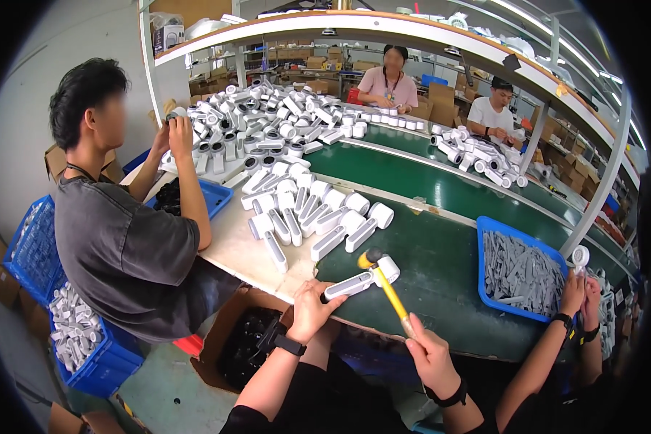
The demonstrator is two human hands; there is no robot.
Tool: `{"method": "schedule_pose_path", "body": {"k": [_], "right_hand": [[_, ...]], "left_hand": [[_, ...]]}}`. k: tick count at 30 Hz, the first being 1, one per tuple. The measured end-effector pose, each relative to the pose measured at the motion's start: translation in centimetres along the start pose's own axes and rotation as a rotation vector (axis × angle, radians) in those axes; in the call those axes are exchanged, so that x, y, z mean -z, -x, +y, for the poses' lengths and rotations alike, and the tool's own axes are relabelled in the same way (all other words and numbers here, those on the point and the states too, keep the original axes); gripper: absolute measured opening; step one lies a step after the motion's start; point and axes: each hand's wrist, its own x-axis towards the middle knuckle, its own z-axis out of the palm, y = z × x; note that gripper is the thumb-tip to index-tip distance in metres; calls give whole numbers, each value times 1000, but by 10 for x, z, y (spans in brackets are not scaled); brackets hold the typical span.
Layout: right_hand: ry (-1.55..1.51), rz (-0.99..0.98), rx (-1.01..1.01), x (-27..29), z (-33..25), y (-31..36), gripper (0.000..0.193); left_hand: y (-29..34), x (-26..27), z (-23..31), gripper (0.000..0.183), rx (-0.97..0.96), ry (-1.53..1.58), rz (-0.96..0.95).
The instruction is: Assemble plastic light fixture components using a small mallet to secure the pieces together.
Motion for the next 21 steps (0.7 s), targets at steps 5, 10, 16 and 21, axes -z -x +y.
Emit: {"method": "schedule_pose_path", "body": {"k": [5, 10, 16, 21], "right_hand": [[51, -56, -92, 12, 10, 1, 50], [-4, -22, -52, 6, 24, -1, 51], [-124, 9, -136, 9, 52, -1, 55], [-478, 157, -470, 17, 76, 2, 55]], "left_hand": [[-1, 3, 0, 34, 5, -24, -27], [-14, 6, 16, 37, 47, -240, -163], [-38, -24, 30, 39, -255, -343, -114], [-62, -44, 12, 39, -306, -387, -75]]}}
